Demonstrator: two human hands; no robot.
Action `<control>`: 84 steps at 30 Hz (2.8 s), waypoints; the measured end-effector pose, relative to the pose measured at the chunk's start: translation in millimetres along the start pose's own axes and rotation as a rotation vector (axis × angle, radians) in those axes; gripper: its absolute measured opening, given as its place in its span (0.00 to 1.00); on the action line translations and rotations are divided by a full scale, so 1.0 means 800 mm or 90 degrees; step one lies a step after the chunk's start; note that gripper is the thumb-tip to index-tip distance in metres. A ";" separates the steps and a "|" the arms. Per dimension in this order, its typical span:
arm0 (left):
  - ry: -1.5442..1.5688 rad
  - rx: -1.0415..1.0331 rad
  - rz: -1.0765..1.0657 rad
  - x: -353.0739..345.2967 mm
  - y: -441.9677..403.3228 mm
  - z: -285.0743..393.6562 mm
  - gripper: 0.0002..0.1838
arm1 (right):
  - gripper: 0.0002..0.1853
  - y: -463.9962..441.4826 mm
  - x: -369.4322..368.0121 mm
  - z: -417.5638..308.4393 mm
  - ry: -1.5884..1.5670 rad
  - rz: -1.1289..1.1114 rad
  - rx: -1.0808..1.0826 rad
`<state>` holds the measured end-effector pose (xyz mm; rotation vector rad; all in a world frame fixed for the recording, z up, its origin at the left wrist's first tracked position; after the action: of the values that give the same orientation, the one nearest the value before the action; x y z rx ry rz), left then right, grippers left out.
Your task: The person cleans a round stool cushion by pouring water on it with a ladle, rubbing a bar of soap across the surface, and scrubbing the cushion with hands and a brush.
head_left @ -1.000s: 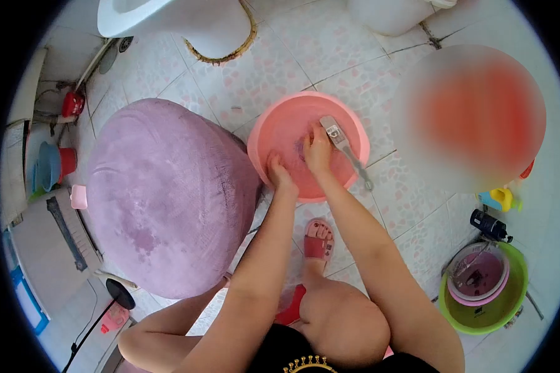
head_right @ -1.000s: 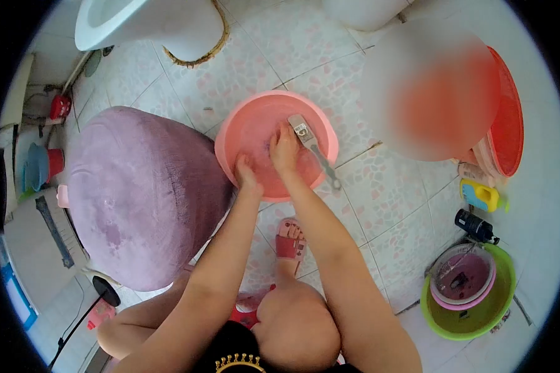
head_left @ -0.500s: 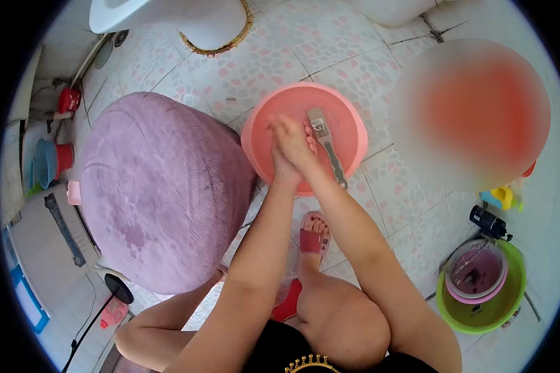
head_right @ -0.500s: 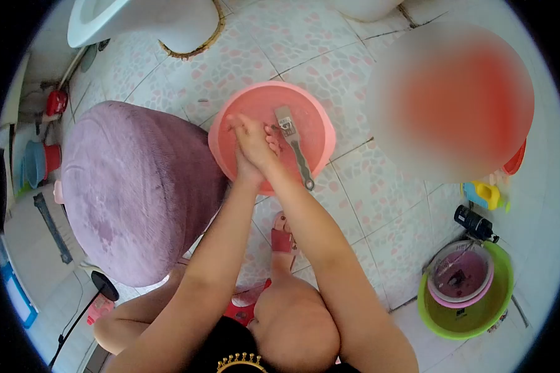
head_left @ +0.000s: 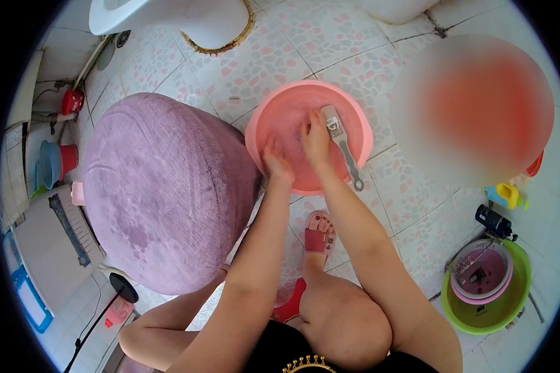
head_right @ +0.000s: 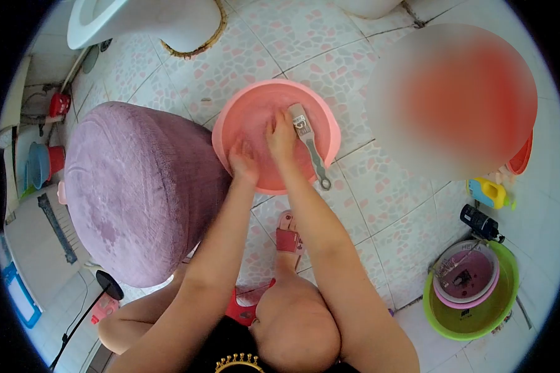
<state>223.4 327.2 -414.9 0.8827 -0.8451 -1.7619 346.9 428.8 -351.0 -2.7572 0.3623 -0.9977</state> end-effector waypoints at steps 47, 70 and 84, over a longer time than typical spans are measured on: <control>0.195 0.261 -0.536 -0.044 0.046 -0.028 0.20 | 0.12 0.096 0.024 -0.061 -0.527 -0.337 -0.465; -0.194 -0.015 -0.052 0.013 -0.010 -0.001 0.21 | 0.13 -0.013 -0.037 -0.020 -0.048 -0.156 -0.077; 0.222 0.345 -0.481 -0.089 0.109 -0.020 0.26 | 0.15 0.045 -0.018 -0.106 -1.462 -0.407 -0.659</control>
<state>295.1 365.0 -335.2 2.0089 -0.8190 -1.9171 275.2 390.9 -305.2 -2.3744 -0.5468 2.8720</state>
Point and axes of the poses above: each hand's wrist, its own y-axis away from the middle knuckle, its own x-axis out of the back of the hand, z = x × y, the point moved 9 cm from there along -y, towards the middle knuckle, and after that the axes turned 11 degrees about z, right-handed, at the moved point
